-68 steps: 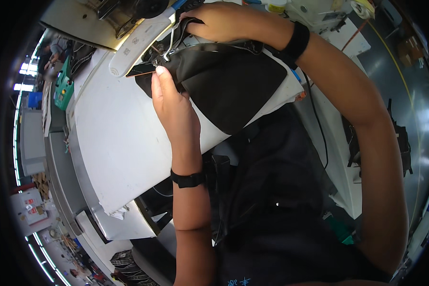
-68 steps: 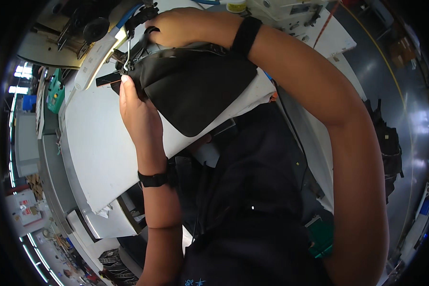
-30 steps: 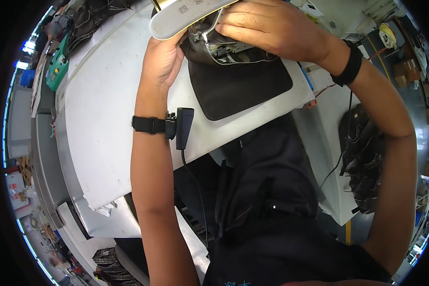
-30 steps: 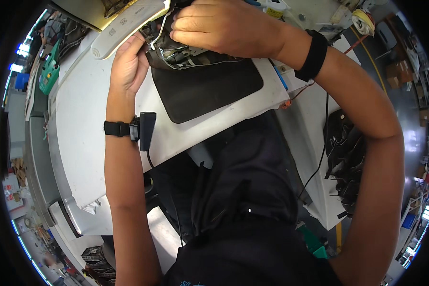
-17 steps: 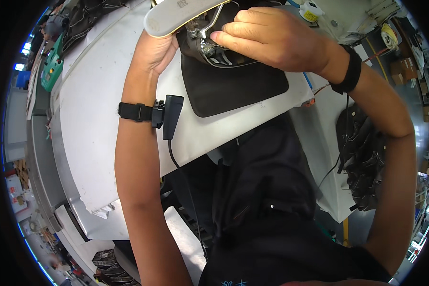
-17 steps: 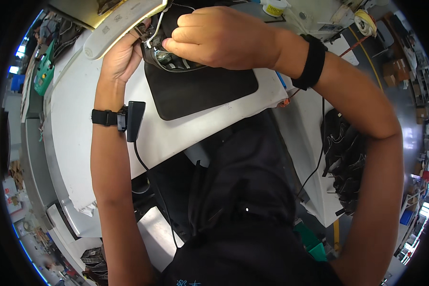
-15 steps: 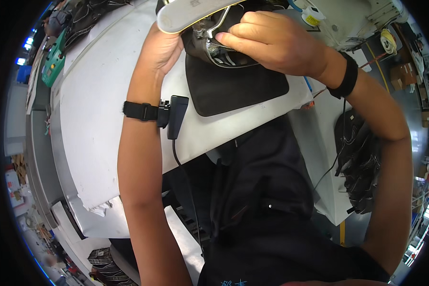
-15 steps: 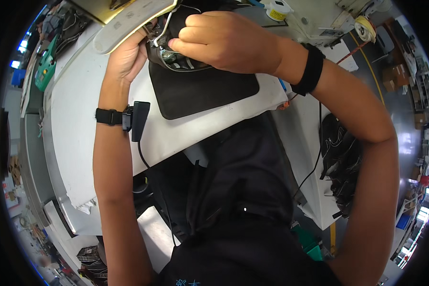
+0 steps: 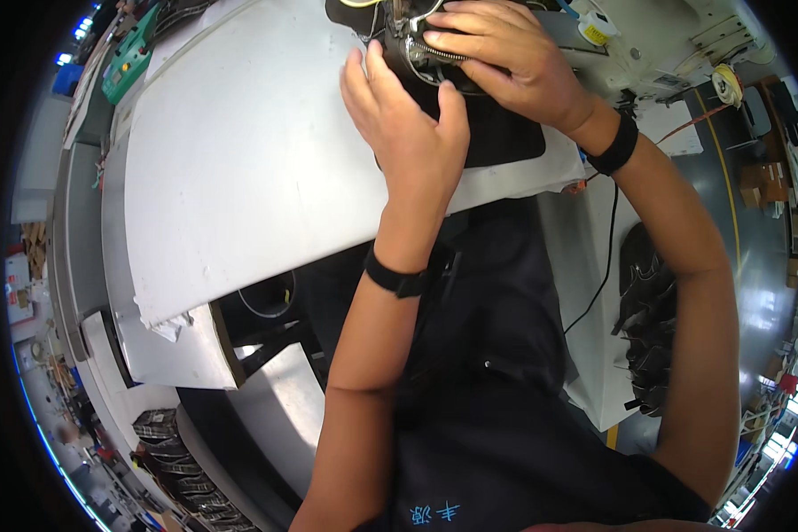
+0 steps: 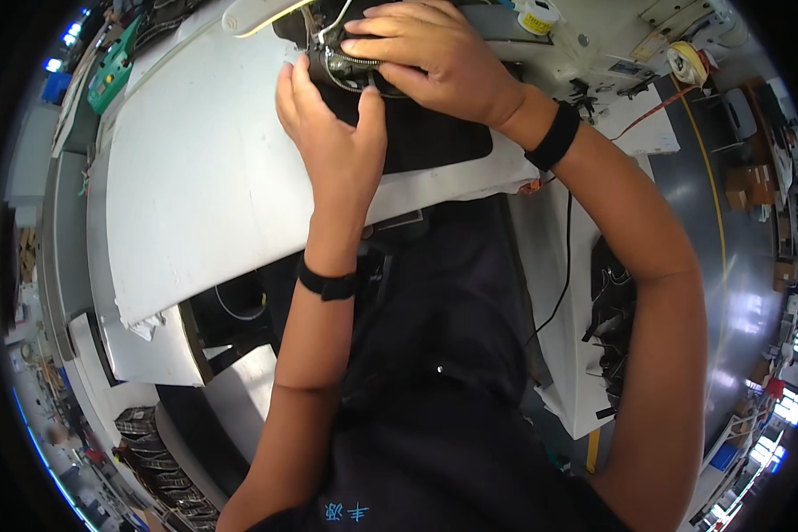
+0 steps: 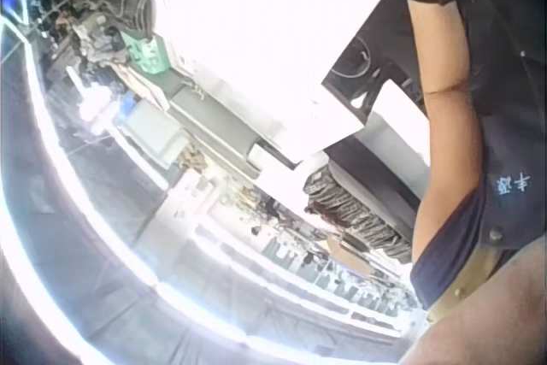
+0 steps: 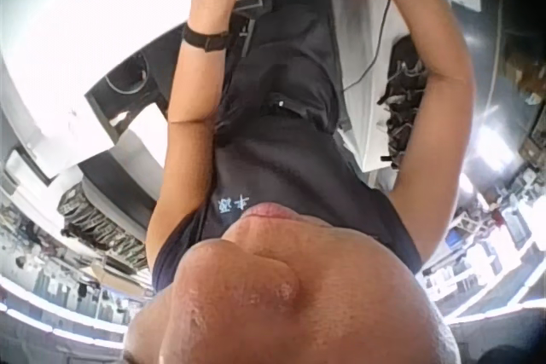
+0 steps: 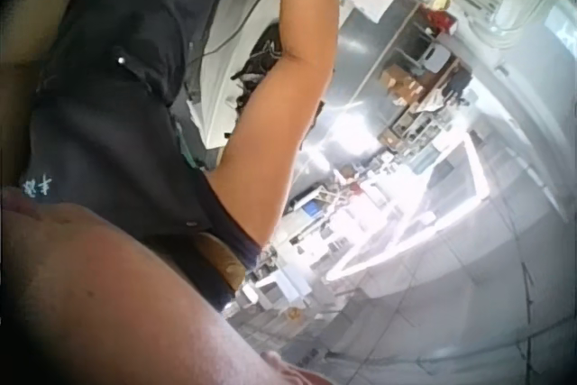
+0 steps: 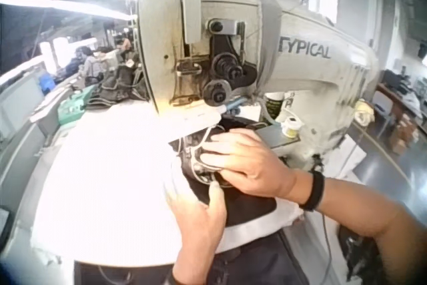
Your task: The recorder uses an industrial sewing machine to stitch the lining and zipper into a leather bag.
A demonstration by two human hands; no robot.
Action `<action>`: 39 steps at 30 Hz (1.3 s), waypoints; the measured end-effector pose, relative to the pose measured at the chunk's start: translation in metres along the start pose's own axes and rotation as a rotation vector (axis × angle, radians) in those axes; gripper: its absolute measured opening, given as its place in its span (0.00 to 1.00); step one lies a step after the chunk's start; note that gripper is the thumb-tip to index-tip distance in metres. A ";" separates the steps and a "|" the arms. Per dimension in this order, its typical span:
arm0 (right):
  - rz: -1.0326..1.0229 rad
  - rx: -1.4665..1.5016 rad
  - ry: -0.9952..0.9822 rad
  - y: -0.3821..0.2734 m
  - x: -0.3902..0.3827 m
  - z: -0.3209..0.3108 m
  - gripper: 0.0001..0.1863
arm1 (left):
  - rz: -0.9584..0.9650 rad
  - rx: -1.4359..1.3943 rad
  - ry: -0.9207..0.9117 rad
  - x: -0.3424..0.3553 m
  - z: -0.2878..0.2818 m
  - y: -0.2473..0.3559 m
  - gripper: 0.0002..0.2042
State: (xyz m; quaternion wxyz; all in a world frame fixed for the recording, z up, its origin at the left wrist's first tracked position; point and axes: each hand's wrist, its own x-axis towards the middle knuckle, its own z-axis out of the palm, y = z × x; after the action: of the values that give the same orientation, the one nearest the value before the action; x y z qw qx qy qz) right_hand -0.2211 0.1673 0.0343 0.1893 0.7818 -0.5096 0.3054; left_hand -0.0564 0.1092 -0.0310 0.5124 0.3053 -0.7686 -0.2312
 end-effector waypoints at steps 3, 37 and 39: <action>0.032 0.067 0.052 0.006 -0.004 0.003 0.19 | 0.075 0.203 0.100 0.003 0.010 0.011 0.38; 0.100 -0.006 0.236 -0.018 -0.012 0.027 0.17 | 0.266 0.319 -0.372 0.030 -0.064 0.029 0.23; 0.144 0.006 0.202 -0.018 -0.017 0.029 0.18 | -0.177 0.060 -0.569 0.037 -0.075 0.034 0.21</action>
State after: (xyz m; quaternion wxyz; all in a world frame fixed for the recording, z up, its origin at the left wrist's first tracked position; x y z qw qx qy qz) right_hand -0.2020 0.1687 0.0019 0.2148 0.7091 -0.5417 0.3969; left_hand -0.0056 0.1041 0.0426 0.2450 0.3088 -0.8583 -0.3285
